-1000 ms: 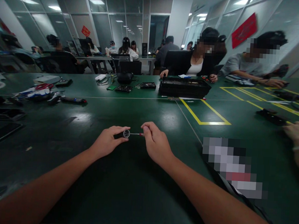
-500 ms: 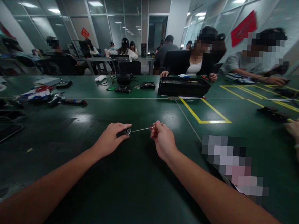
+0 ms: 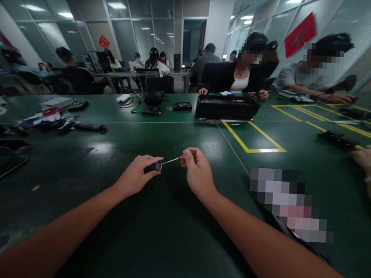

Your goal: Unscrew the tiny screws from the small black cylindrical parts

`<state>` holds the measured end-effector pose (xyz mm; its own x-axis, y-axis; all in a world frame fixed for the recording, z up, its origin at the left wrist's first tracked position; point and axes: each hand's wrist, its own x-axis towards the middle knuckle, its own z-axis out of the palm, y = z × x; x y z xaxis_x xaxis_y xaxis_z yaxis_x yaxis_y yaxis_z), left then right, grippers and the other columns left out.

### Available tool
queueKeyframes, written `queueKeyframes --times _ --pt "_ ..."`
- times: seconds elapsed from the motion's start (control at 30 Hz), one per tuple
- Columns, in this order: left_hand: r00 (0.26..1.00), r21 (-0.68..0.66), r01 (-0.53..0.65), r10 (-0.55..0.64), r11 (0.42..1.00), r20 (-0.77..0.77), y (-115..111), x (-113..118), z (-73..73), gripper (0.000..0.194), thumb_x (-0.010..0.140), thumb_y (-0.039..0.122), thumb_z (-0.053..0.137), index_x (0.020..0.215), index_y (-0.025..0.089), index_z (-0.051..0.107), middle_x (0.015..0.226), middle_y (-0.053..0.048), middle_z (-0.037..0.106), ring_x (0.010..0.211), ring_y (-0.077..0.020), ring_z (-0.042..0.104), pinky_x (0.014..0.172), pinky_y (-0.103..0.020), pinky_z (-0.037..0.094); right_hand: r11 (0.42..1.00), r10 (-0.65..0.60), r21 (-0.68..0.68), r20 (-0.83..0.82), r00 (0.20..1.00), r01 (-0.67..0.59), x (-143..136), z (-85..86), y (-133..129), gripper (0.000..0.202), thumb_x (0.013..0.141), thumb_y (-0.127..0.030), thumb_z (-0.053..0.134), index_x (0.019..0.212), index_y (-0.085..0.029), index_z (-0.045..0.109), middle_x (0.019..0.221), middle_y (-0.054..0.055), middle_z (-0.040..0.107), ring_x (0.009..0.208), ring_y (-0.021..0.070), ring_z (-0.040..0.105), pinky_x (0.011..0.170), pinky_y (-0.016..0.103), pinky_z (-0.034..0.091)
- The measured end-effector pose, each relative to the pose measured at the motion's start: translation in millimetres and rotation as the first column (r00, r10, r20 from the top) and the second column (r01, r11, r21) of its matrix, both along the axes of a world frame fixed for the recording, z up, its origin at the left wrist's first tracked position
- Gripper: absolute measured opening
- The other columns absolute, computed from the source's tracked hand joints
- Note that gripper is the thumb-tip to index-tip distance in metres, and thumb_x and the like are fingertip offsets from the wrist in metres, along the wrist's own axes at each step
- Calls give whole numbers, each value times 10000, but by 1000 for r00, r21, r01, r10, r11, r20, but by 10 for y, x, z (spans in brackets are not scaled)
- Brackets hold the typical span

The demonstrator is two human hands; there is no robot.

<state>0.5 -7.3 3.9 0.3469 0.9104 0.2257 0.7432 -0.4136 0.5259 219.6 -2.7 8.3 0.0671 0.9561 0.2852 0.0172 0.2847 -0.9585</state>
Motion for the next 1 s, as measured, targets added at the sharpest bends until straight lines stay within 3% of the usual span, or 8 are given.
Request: queueKeyframes --times 0.47,0.73,1.0 --pt "1000 1 23 -23 1000 -20 17 8 -41 435 922 226 653 1340 331 595 1229 -35 653 1195 -258 550 1134 -576 273 995 41 84 169 985 -56 -3 -26 -26 198 969 -397 523 926 -218 596 814 26 653 755 178 608 729 350 483" --pt "1000 -17 -4 4 1000 4 15 0 -23 427 918 242 658 1334 319 600 1260 -39 647 1199 -253 556 1147 -571 263 985 -136 140 239 961 105 50 39 -45 205 994 -389 484 932 -223 587 808 23 624 745 184 577 689 340 434" --pt "1000 -20 16 -16 1000 2 8 26 -2 430 921 245 654 1342 309 598 1238 -48 653 1181 -253 557 1153 -585 260 988 -10 154 253 967 -31 31 17 -75 191 996 -385 494 949 -227 590 832 19 629 767 180 580 715 333 439"
